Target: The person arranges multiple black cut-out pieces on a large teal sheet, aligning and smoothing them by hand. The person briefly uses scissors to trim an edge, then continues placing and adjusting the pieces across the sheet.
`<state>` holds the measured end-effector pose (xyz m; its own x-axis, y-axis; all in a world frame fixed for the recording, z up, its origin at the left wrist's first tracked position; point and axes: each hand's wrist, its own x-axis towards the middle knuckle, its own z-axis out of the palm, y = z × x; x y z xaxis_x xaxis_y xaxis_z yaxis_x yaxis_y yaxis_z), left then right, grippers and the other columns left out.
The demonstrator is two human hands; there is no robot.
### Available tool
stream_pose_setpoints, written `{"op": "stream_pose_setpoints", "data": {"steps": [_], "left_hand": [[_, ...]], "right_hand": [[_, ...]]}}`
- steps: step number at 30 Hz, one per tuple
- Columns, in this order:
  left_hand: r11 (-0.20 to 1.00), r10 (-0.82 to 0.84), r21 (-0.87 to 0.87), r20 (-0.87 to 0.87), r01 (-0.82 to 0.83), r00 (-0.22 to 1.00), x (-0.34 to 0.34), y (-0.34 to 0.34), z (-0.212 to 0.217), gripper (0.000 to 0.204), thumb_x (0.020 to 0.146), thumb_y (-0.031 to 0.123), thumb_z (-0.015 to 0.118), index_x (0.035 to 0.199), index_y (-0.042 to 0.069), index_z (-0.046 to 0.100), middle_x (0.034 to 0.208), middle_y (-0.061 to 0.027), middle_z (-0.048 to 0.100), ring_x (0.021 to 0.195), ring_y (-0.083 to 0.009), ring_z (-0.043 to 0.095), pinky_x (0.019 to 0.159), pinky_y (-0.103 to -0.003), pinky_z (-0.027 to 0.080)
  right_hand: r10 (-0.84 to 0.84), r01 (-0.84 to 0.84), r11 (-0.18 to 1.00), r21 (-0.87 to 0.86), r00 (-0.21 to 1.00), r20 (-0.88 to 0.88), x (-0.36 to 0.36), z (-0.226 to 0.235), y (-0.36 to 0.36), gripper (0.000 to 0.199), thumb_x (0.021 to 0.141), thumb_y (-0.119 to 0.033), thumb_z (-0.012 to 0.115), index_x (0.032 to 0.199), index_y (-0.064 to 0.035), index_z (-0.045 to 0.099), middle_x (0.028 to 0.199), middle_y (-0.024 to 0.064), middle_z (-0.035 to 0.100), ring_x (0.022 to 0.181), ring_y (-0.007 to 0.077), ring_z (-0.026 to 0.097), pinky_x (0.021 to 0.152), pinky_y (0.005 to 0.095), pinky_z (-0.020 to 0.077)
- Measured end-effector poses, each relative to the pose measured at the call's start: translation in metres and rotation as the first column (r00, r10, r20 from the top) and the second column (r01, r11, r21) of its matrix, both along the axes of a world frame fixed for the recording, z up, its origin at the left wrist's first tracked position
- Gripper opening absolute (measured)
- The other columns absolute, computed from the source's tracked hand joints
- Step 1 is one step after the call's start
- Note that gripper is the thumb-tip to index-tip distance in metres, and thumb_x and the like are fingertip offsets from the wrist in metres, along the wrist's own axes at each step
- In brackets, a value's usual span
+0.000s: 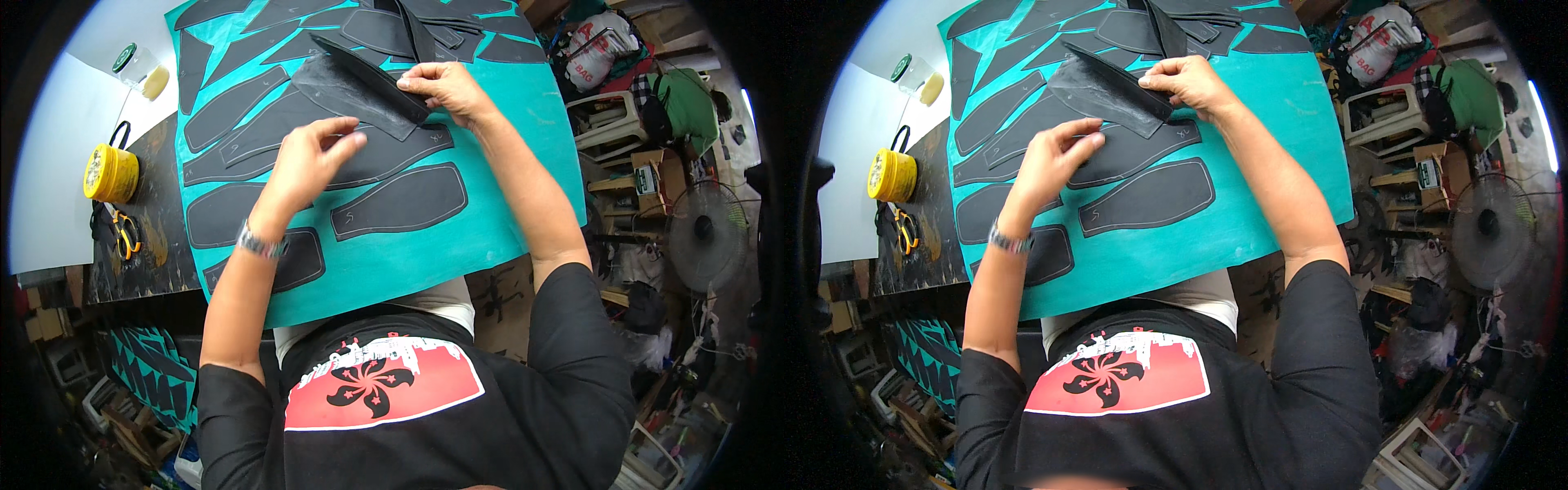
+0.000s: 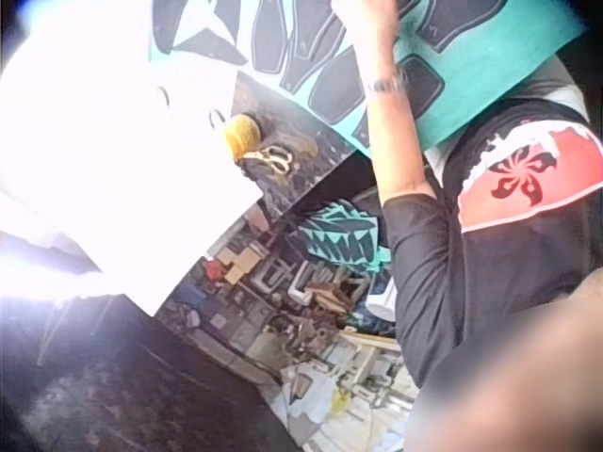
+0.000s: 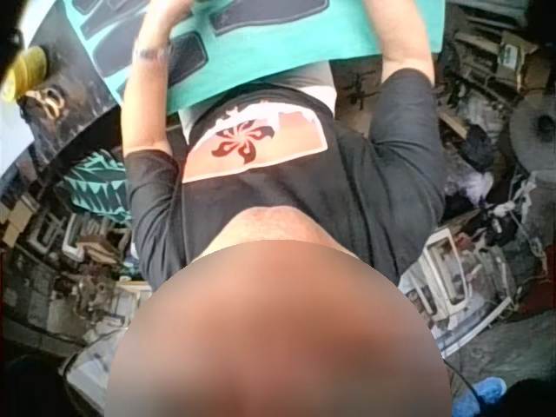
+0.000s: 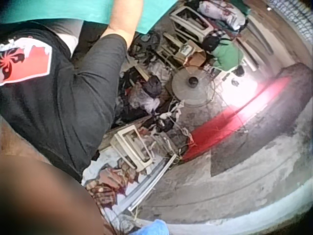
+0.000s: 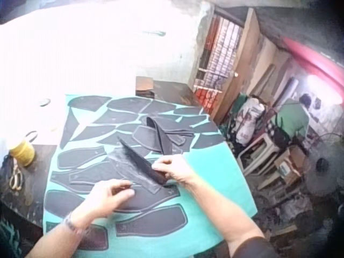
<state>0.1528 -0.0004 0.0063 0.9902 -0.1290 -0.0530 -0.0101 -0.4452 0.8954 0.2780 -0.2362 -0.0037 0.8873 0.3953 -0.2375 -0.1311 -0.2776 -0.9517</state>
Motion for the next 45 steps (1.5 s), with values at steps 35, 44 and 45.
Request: {"op": "stream_pose_setpoints", "data": {"steps": [35, 44, 45], "left_hand": [[0.867, 0.164, -0.476, -0.014, -0.151, 0.986, 0.028, -0.012, -0.048, 0.023, 0.092, 0.017, 0.071, 0.104, -0.003, 0.067, 0.086, -0.0083, 0.072, 0.076, -0.0107, 0.070, 0.061, -0.024, 0.057], [0.928, -0.054, -0.363, 0.093, 0.084, 0.994, 0.023, -0.011, -0.044, 0.051, 0.083, 0.006, 0.077, 0.130, 0.000, 0.057, 0.094, -0.0033, 0.068, 0.085, -0.0078, 0.063, 0.075, -0.024, 0.054], [0.936, -0.038, -0.347, 0.083, 0.065, 0.996, 0.023, -0.012, -0.045, 0.050, 0.083, 0.005, 0.076, 0.130, -0.001, 0.058, 0.093, -0.0028, 0.067, 0.084, -0.0073, 0.063, 0.074, -0.024, 0.054]], "right_hand": [[0.119, 0.133, 0.936, -0.325, 0.750, 0.651, -0.076, -0.001, 0.050, 0.044, 0.075, -0.027, 0.081, 0.110, -0.0039, 0.066, 0.095, 0.0116, 0.069, 0.077, 0.0214, 0.066, 0.072, 0.0328, 0.0546], [-0.142, 0.118, 0.982, 0.145, 0.976, 0.167, -0.058, -0.009, 0.031, 0.030, 0.088, -0.009, 0.072, 0.114, 0.0042, 0.065, 0.090, 0.0047, 0.069, 0.080, 0.0090, 0.063, 0.062, 0.0243, 0.0550], [-0.174, 0.153, 0.981, 0.123, 0.968, 0.183, -0.057, -0.007, 0.030, 0.029, 0.092, -0.006, 0.065, 0.119, 0.0044, 0.063, 0.094, 0.0059, 0.069, 0.078, 0.0087, 0.064, 0.059, 0.0242, 0.0571]]}}
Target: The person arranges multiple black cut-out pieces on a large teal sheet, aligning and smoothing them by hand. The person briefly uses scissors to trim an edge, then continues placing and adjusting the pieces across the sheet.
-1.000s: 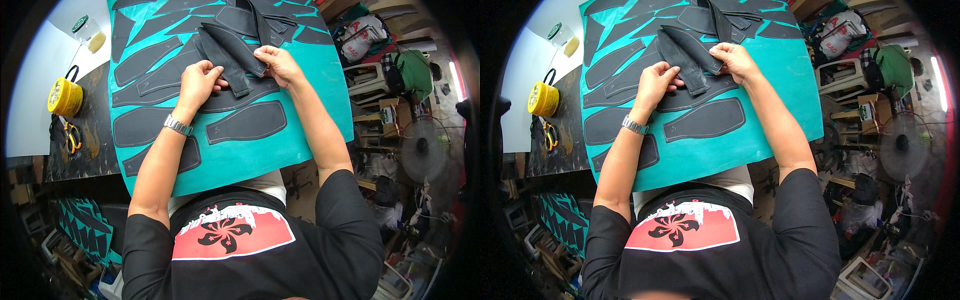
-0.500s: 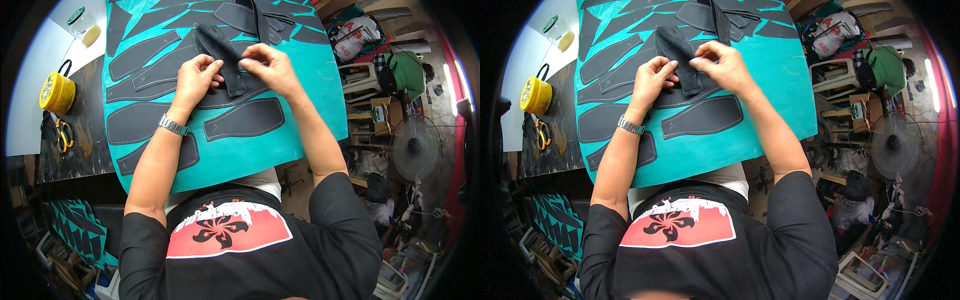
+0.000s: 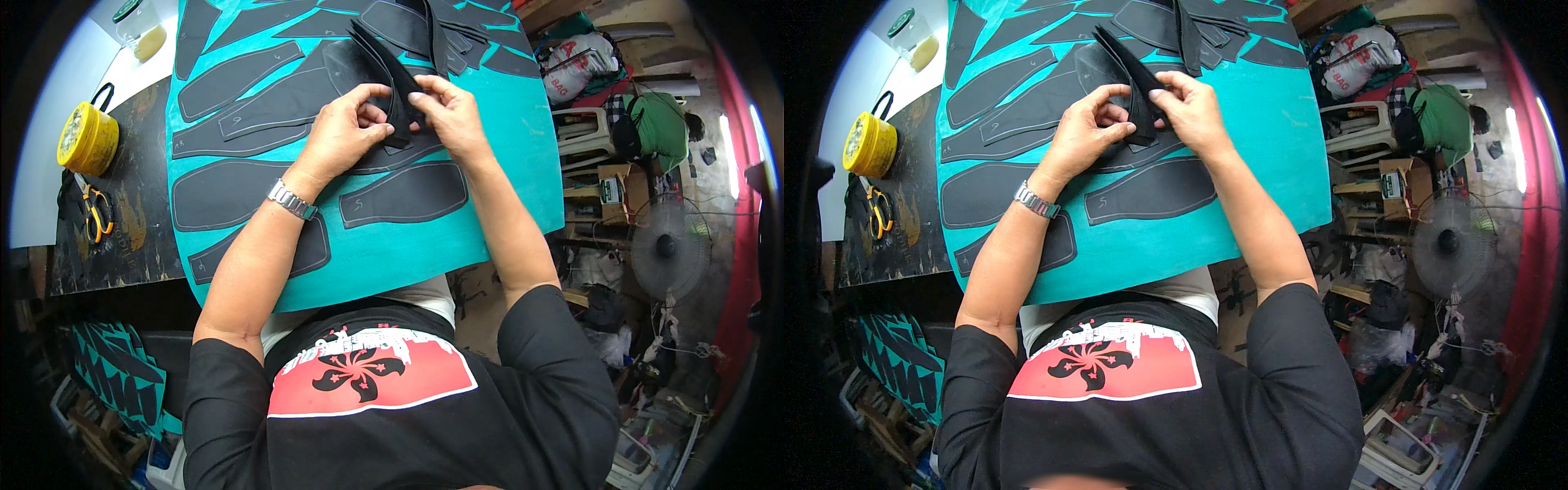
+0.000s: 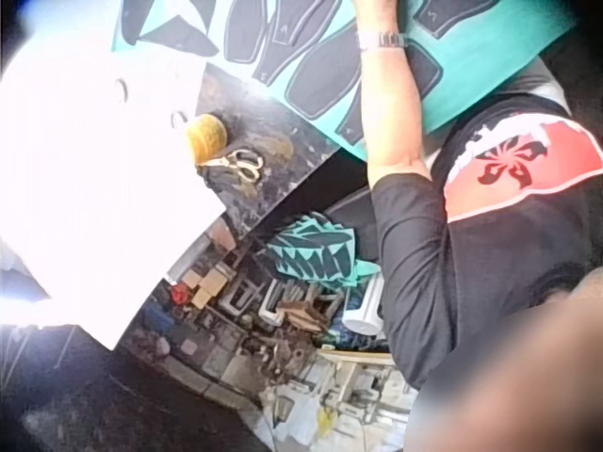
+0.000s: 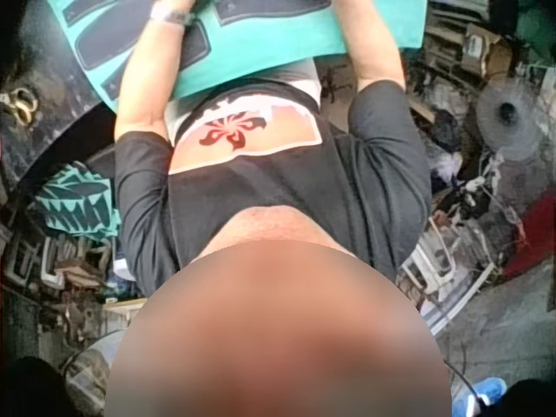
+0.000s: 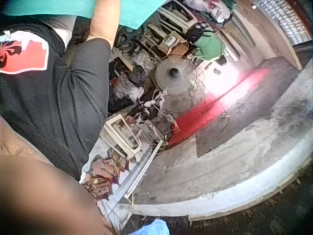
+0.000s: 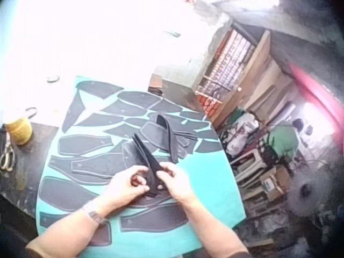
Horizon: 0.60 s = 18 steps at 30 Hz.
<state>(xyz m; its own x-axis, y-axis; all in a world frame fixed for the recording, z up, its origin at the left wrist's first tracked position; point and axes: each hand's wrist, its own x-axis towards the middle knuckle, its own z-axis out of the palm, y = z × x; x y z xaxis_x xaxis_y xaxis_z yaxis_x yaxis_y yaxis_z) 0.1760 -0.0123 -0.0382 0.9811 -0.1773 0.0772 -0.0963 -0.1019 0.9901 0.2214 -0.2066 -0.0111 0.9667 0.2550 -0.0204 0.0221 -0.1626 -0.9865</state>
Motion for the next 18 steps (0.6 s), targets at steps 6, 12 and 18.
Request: {"op": "stream_pose_setpoints", "data": {"steps": [6, 12, 18], "left_hand": [[0.998, 0.042, -0.049, -0.038, -0.044, 0.998, 0.003, -0.007, -0.004, 0.035, 0.085, 0.008, 0.076, 0.118, 0.000, 0.069, 0.090, -0.0076, 0.073, 0.079, -0.0111, 0.068, 0.072, -0.025, 0.056], [0.977, -0.007, -0.213, -0.108, -0.016, 0.994, 0.005, -0.009, -0.001, 0.024, 0.087, 0.013, 0.076, 0.106, -0.001, 0.071, 0.090, -0.0068, 0.073, 0.076, -0.0099, 0.067, 0.067, -0.025, 0.057], [0.863, -0.131, -0.506, -0.191, 0.017, 0.973, 0.006, -0.003, 0.001, 0.018, 0.091, 0.017, 0.073, 0.103, 0.003, 0.070, 0.090, -0.0026, 0.070, 0.081, -0.0093, 0.067, 0.072, -0.025, 0.058]], "right_hand": [[-0.048, 0.107, 0.965, 0.238, 0.969, -0.241, 0.010, 0.009, -0.018, 0.027, 0.095, -0.001, 0.051, 0.121, 0.0037, 0.056, 0.102, 0.0136, 0.068, 0.079, 0.0201, 0.070, 0.064, 0.0365, 0.0641], [-0.041, 0.084, 0.973, 0.216, 0.980, -0.193, 0.002, 0.010, -0.018, 0.032, 0.095, -0.003, 0.057, 0.127, -0.0028, 0.055, 0.104, 0.0103, 0.066, 0.087, 0.0159, 0.068, 0.069, 0.0361, 0.0622], [0.158, -0.160, 0.987, 0.002, 0.977, 0.143, -0.027, 0.017, -0.009, 0.056, 0.088, -0.001, 0.070, 0.141, -0.0043, 0.052, 0.117, 0.0099, 0.066, 0.104, 0.0136, 0.062, 0.096, 0.0274, 0.0498]]}}
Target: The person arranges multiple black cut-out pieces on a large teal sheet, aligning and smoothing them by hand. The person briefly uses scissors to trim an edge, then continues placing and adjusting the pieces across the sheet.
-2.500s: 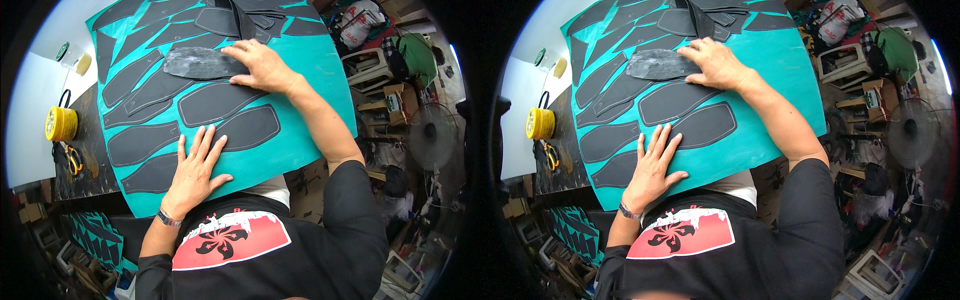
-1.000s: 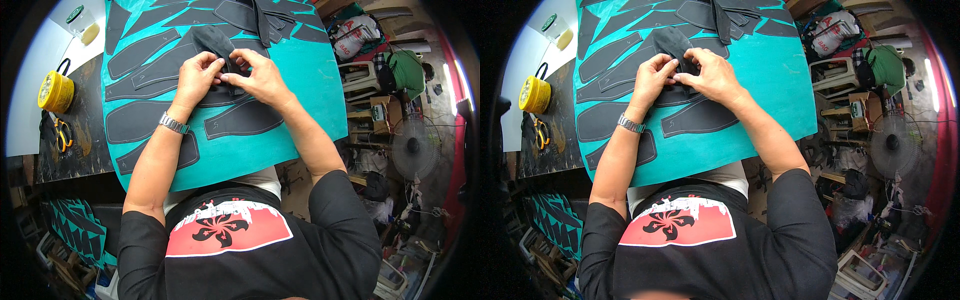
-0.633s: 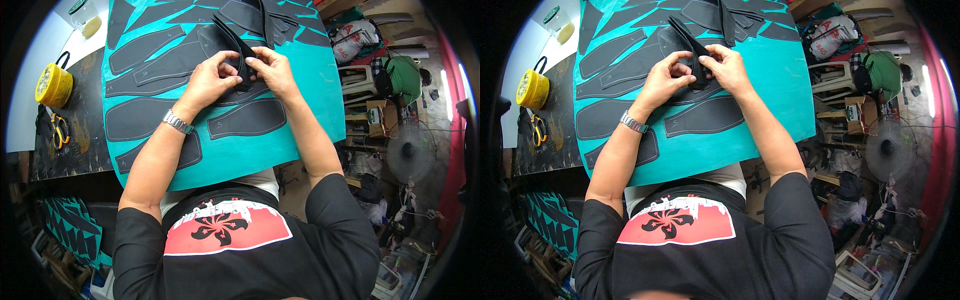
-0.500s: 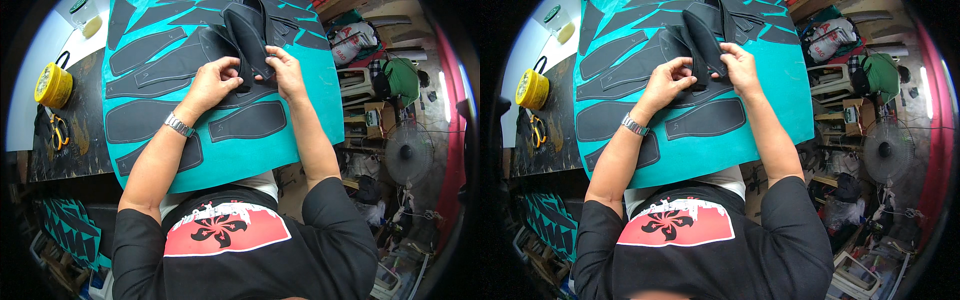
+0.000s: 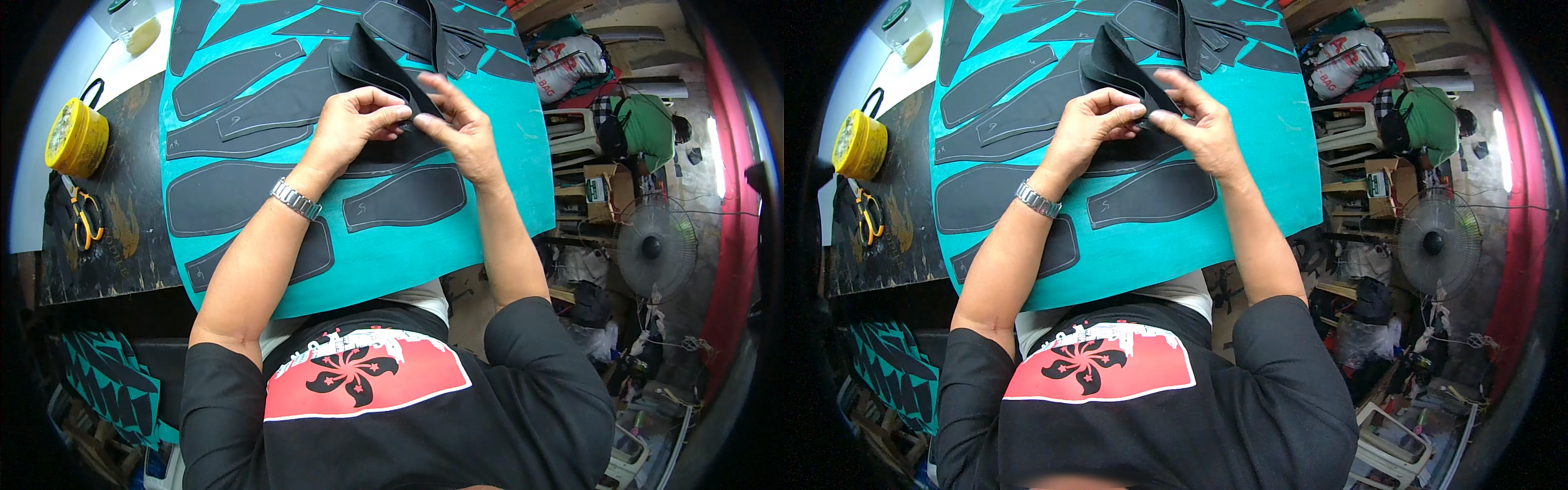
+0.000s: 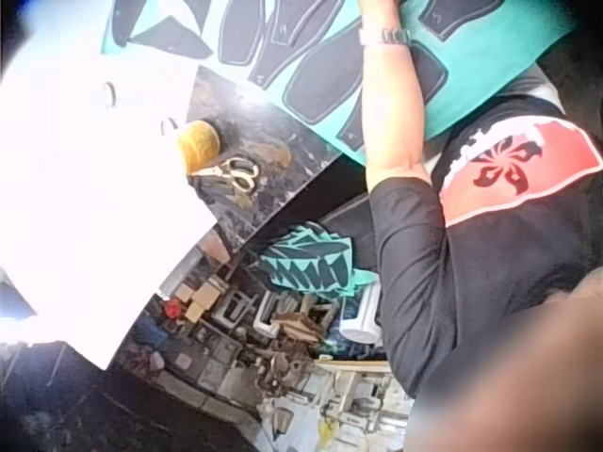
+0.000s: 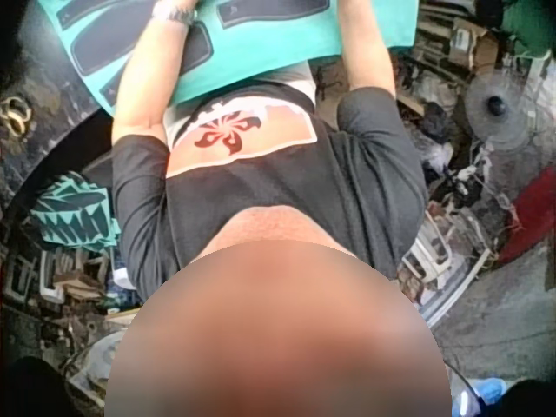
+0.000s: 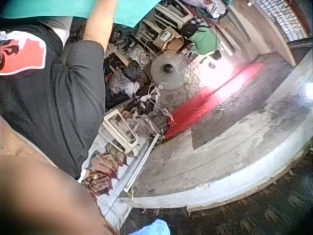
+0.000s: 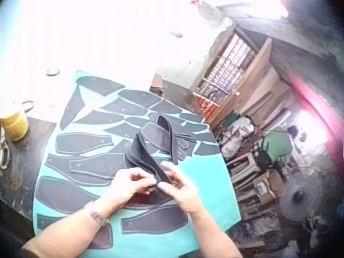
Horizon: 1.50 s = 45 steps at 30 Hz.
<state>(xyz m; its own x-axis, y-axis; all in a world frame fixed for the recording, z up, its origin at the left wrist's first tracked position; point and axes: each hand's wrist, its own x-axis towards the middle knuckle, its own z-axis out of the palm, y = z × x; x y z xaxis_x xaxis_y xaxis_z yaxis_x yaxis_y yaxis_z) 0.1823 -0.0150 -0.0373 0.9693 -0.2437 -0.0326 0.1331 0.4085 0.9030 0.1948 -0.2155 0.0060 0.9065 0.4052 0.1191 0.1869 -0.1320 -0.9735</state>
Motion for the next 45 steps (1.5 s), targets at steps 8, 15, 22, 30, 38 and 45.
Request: {"op": "stream_pose_setpoints", "data": {"steps": [8, 15, 22, 30, 38, 45], "left_hand": [[0.976, -0.045, 0.214, 0.035, 0.037, 0.998, 0.005, 0.002, 0.000, 0.020, 0.095, 0.020, 0.069, 0.105, 0.003, 0.068, 0.097, -0.0033, 0.070, 0.088, -0.0112, 0.068, 0.079, -0.023, 0.057], [0.974, 0.145, 0.169, 0.057, -0.152, 0.988, 0.001, -0.011, 0.004, 0.049, 0.079, 0.033, 0.085, 0.108, 0.000, 0.064, 0.081, -0.0056, 0.069, 0.078, -0.0102, 0.068, 0.067, -0.022, 0.055], [0.936, 0.209, 0.268, 0.092, -0.227, 0.974, -0.002, -0.007, 0.005, 0.050, 0.076, 0.018, 0.083, 0.114, -0.001, 0.056, 0.077, -0.0046, 0.067, 0.068, -0.0092, 0.066, 0.061, -0.024, 0.057], [0.961, 0.073, 0.262, 0.059, -0.086, 0.996, -0.003, 0.002, 0.014, 0.051, 0.081, -0.002, 0.063, 0.130, 0.003, 0.050, 0.084, -0.0002, 0.056, 0.074, -0.0073, 0.063, 0.067, -0.026, 0.061], [0.917, 0.062, 0.375, 0.193, -0.132, 0.979, -0.006, 0.001, 0.016, 0.065, 0.078, -0.006, 0.054, 0.140, 0.014, 0.051, 0.102, -0.0032, 0.052, 0.075, -0.0053, 0.061, 0.068, -0.025, 0.059], [0.979, 0.102, 0.152, 0.206, -0.134, 0.973, 0.002, 0.012, 0.011, 0.051, 0.084, 0.000, 0.057, 0.133, 0.015, 0.060, 0.108, -0.0004, 0.055, 0.091, -0.0058, 0.061, 0.078, -0.023, 0.057]], "right_hand": [[-0.117, 0.160, 0.980, 0.117, 0.943, -0.313, 0.000, -0.014, 0.003, 0.034, 0.094, -0.009, 0.065, 0.125, 0.0041, 0.061, 0.107, 0.0107, 0.070, 0.093, 0.0169, 0.069, 0.077, 0.0331, 0.0609], [-0.021, 0.108, 0.977, 0.185, 0.907, -0.420, -0.002, -0.007, -0.003, 0.037, 0.098, -0.012, 0.054, 0.132, 0.0042, 0.057, 0.110, 0.0110, 0.069, 0.095, 0.0187, 0.069, 0.077, 0.0345, 0.0614], [-0.018, 0.036, 0.995, 0.090, 0.981, -0.195, -0.004, -0.021, 0.006, 0.029, 0.095, -0.005, 0.060, 0.123, 0.0031, 0.063, 0.109, 0.0066, 0.069, 0.093, 0.0111, 0.066, 0.079, 0.0276, 0.0577], [-0.024, 0.193, 0.932, 0.308, 0.878, -0.478, 0.011, -0.013, -0.015, 0.035, 0.100, -0.012, 0.053, 0.128, 0.0077, 0.056, 0.109, 0.0170, 0.070, 0.088, 0.0260, 0.072, 0.077, 0.0413, 0.0623], [-0.133, 0.234, 0.942, 0.239, 0.917, -0.375, 0.008, -0.010, -0.020, 0.036, 0.098, -0.009, 0.055, 0.131, 0.0062, 0.054, 0.108, 0.0195, 0.069, 0.090, 0.0269, 0.072, 0.072, 0.0413, 0.0630], [-0.481, 0.500, 0.846, 0.186, 0.865, -0.140, 0.048, 0.000, -0.052, 0.028, 0.096, -0.001, 0.055, 0.123, -0.0008, 0.064, 0.102, 0.0117, 0.071, 0.081, 0.0204, 0.072, 0.067, 0.0394, 0.0645]]}}
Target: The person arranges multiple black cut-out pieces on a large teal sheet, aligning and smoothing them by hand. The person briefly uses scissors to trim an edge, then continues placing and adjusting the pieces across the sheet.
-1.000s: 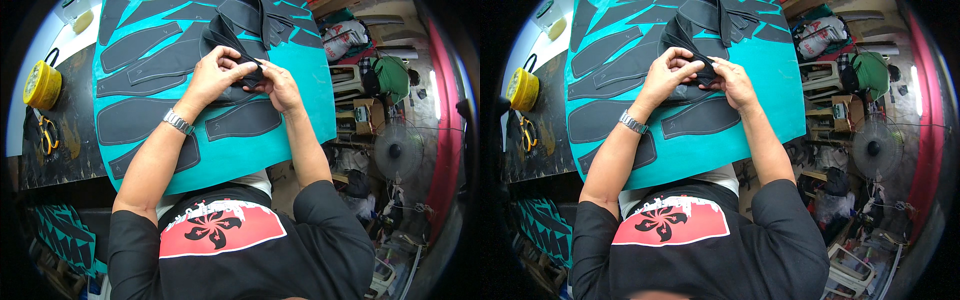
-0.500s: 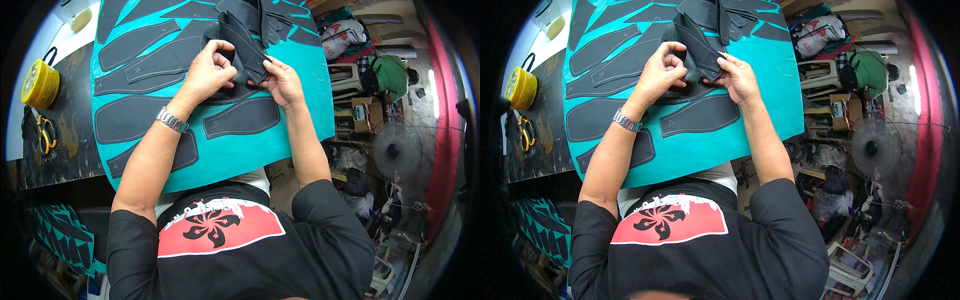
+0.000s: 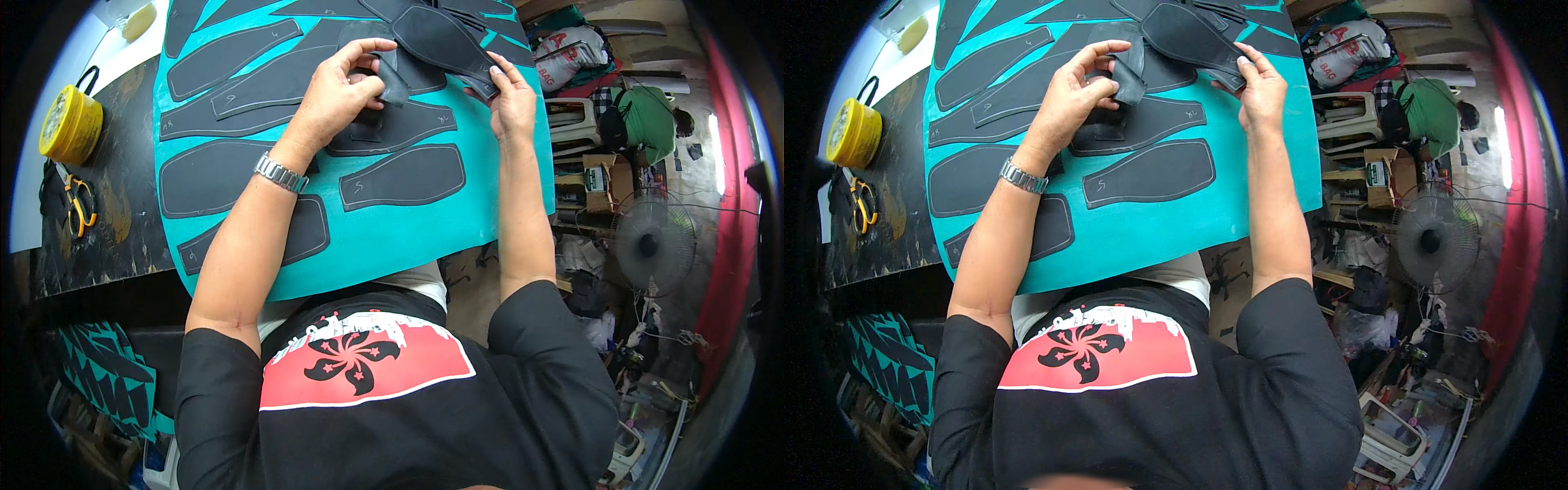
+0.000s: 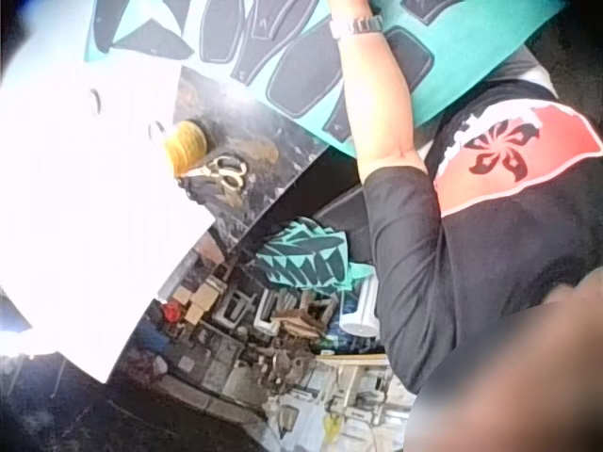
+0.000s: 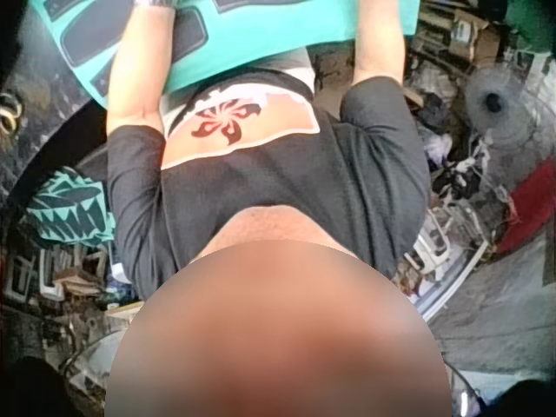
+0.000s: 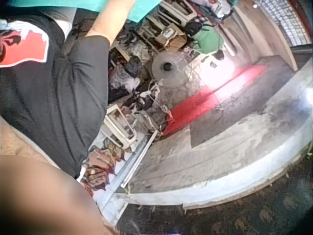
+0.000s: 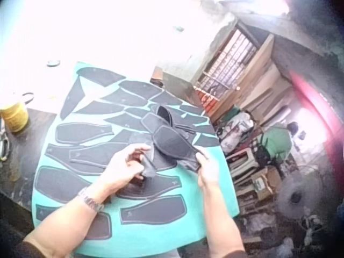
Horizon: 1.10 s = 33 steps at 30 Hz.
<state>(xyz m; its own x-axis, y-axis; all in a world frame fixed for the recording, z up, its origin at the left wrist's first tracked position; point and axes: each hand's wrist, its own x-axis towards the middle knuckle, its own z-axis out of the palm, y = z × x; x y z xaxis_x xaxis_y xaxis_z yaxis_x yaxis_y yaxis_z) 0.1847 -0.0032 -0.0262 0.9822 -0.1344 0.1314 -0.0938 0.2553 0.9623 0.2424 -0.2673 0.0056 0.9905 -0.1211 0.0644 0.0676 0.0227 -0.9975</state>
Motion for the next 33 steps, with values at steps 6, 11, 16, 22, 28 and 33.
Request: {"op": "stream_pose_setpoints", "data": {"steps": [6, 11, 16, 22, 28, 33], "left_hand": [[0.992, -0.041, 0.118, 0.035, 0.037, 0.999, 0.001, 0.001, -0.002, 0.041, 0.088, 0.004, 0.062, 0.128, 0.013, 0.064, 0.104, 0.0018, 0.059, 0.097, -0.0089, 0.062, 0.084, -0.026, 0.057], [0.992, -0.126, -0.031, -0.015, 0.125, 0.992, 0.002, -0.001, -0.004, 0.040, 0.090, 0.002, 0.061, 0.129, 0.011, 0.063, 0.106, 0.0005, 0.060, 0.100, -0.0092, 0.061, 0.088, -0.027, 0.057], [0.987, -0.138, -0.072, 0.037, 0.141, 0.990, 0.000, -0.004, -0.002, 0.035, 0.093, 0.007, 0.064, 0.128, 0.007, 0.061, 0.104, -0.0014, 0.063, 0.100, -0.0098, 0.062, 0.087, -0.026, 0.056], [0.308, 0.369, 0.697, 0.540, -0.648, 0.757, -0.008, -0.003, -0.008, 0.068, 0.073, 0.042, 0.083, 0.126, 0.010, 0.057, 0.126, -0.0089, 0.056, 0.125, -0.0310, 0.047, 0.099, -0.048, 0.038], [0.294, 0.284, 0.802, 0.447, -0.521, 0.848, -0.008, 0.001, -0.011, 0.054, 0.071, 0.041, 0.084, 0.113, 0.011, 0.067, 0.122, -0.0059, 0.057, 0.123, -0.0289, 0.047, 0.100, -0.045, 0.035], [0.597, 0.291, 0.698, 0.270, -0.395, 0.918, -0.004, 0.002, -0.006, 0.029, 0.077, 0.018, 0.080, 0.101, 0.006, 0.069, 0.093, -0.0053, 0.068, 0.093, -0.0193, 0.064, 0.084, -0.036, 0.047]], "right_hand": [[0.039, 0.019, 0.959, -0.282, 0.979, 0.199, -0.020, -0.005, 0.012, 0.026, 0.091, 0.003, 0.063, 0.116, 0.0001, 0.068, 0.100, 0.0046, 0.069, 0.084, 0.0096, 0.065, 0.073, 0.0249, 0.0551], [0.409, -0.266, 0.756, -0.599, 0.905, 0.115, -0.074, 0.002, 0.051, 0.031, 0.089, -0.007, 0.072, 0.119, -0.0004, 0.068, 0.106, 0.0058, 0.070, 0.093, 0.0118, 0.064, 0.083, 0.0255, 0.0529], [0.273, -0.003, 0.746, -0.666, 0.913, 0.302, -0.081, -0.012, 0.083, 0.030, 0.087, -0.007, 0.073, 0.115, 0.0020, 0.064, 0.102, 0.0079, 0.069, 0.091, 0.0125, 0.065, 0.082, 0.0271, 0.0525], [0.188, -0.162, 0.979, -0.124, 0.952, 0.243, -0.047, -0.004, 0.066, 0.017, 0.093, -0.003, 0.066, 0.109, 0.0029, 0.065, 0.096, 0.0025, 0.068, 0.087, 0.0069, 0.061, 0.079, 0.0225, 0.0496], [0.010, -0.059, 0.982, 0.182, 0.966, 0.259, -0.051, 0.020, 0.052, 0.019, 0.090, 0.000, 0.069, 0.108, 0.0003, 0.065, 0.100, 0.0040, 0.069, 0.089, 0.0092, 0.063, 0.083, 0.0240, 0.0513], [-0.051, -0.061, 0.939, 0.339, 0.948, 0.313, -0.055, 0.071, -0.001, 0.018, 0.084, 0.003, 0.069, 0.101, -0.0038, 0.066, 0.095, 0.0037, 0.069, 0.084, 0.0127, 0.066, 0.081, 0.0270, 0.0547]]}}
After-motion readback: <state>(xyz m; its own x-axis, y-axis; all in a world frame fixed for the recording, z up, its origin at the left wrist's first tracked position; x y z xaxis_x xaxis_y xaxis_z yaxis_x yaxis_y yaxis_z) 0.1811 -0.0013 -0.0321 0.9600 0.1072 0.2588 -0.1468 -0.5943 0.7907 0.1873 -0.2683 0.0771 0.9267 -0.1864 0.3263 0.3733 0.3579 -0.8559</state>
